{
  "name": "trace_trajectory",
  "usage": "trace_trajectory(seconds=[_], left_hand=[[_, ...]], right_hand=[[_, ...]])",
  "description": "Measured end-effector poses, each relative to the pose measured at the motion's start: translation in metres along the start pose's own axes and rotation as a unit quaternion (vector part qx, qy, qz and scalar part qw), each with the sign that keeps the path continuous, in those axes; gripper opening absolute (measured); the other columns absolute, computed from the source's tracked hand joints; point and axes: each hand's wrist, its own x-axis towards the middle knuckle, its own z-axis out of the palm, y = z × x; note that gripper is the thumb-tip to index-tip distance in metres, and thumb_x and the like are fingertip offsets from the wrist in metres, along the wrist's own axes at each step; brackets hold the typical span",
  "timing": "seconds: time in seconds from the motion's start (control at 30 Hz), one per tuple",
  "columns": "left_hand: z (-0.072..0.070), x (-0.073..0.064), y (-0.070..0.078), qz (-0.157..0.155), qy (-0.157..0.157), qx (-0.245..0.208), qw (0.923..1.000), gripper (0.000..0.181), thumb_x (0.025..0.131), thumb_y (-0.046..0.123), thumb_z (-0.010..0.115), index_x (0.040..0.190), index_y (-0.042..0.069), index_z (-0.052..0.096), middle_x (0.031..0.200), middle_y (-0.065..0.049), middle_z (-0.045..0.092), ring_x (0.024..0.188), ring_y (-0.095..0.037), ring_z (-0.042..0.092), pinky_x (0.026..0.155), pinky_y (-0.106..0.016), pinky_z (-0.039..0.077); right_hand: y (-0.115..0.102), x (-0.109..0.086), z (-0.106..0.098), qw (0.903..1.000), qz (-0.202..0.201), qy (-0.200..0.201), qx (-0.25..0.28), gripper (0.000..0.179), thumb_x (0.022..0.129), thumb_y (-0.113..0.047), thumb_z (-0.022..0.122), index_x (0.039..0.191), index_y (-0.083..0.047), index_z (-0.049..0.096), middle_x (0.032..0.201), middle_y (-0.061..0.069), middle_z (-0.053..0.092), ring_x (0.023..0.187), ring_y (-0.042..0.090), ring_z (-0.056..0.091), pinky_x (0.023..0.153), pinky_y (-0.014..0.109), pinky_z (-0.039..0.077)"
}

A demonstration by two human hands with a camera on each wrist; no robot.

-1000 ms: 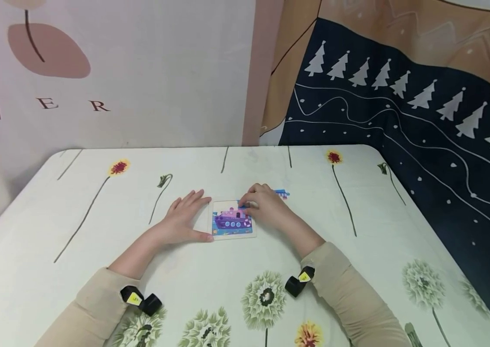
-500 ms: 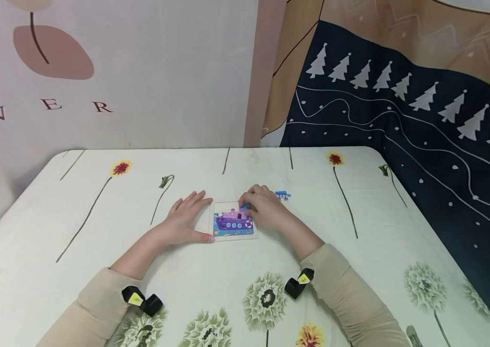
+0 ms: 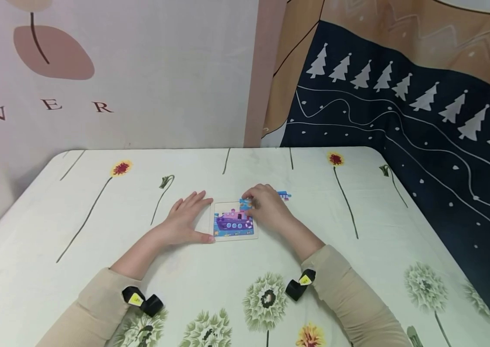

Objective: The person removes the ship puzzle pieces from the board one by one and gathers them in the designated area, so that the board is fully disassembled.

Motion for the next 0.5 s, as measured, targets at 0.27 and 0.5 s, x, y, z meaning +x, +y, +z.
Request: trace_trajectory(seconds=[0.27, 0.5], left_hand=[[0.0001, 0.0000, 0.0003, 0.004, 0.004, -0.001, 1.0000, 0.106, 0.069, 0.057, 0.079, 0.150, 0.009, 0.031, 0.158, -0.015, 0.012, 0.144, -0.032, 0.002, 0.111, -0.056, -0.002], [-0.0010, -0.0010, 0.0011, -0.002, 0.000, 0.004, 1.0000, 0.106, 0.069, 0.057, 0.078, 0.150, 0.009, 0.030, 0.158, -0.014, 0.011, 0.144, -0.032, 0.001, 0.111, -0.055, -0.002]], right_hand=[[0.0032, -0.0025, -0.0012, 0.9979, 0.016, 0.001, 0.063, 0.022, 0.088, -0.008, 0.069, 0.109, -0.014, 0.068, 0.083, 0.002, 0.056, 0.075, 0.021, 0.046, 0.067, 0.034, 0.040], [0.0047, -0.0022, -0.0027, 0.9924, 0.026, 0.032, 0.116, 0.018, 0.088, -0.007, 0.069, 0.106, -0.011, 0.072, 0.080, 0.001, 0.060, 0.069, 0.020, 0.049, 0.062, 0.032, 0.042]])
